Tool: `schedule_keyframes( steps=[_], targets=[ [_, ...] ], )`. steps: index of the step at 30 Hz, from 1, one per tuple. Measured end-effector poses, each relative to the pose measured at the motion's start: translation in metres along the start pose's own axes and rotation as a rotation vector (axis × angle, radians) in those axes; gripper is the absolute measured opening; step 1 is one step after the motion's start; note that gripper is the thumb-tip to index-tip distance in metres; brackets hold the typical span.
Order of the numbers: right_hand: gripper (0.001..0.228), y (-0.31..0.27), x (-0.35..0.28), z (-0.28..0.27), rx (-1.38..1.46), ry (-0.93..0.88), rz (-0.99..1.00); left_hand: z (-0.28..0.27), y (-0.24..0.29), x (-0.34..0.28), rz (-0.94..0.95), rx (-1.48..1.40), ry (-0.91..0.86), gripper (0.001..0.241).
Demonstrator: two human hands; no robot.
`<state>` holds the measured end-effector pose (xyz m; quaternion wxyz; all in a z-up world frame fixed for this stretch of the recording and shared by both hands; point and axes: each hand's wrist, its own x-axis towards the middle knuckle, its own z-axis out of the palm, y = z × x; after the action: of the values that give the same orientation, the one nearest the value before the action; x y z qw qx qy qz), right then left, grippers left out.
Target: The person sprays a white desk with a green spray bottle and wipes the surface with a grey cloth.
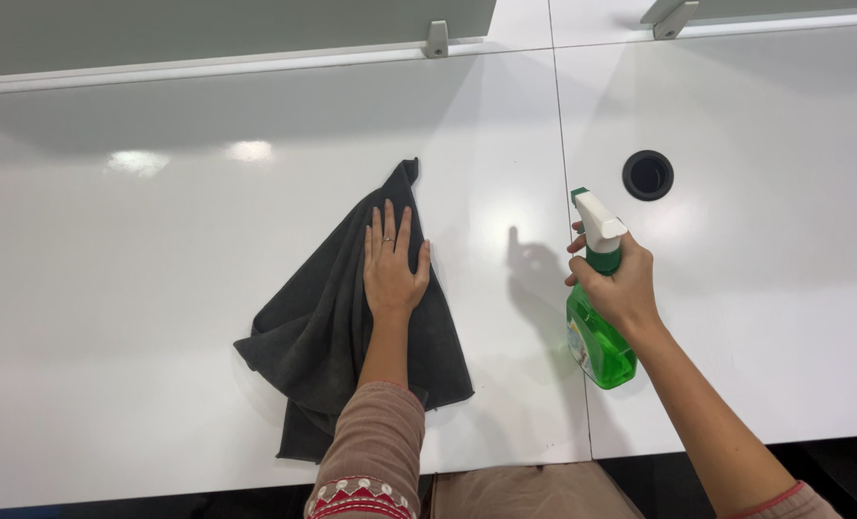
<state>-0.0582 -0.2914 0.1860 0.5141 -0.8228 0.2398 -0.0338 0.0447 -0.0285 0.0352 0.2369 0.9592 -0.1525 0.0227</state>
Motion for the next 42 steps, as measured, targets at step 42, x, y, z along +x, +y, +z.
schedule_keyframes(
  steps=[42],
  targets=[
    [0.027, 0.077, -0.152, -0.035, -0.237, -0.219, 0.035, 0.003, -0.003, -0.002, 0.033, -0.037, 0.043, 0.059]
  ],
)
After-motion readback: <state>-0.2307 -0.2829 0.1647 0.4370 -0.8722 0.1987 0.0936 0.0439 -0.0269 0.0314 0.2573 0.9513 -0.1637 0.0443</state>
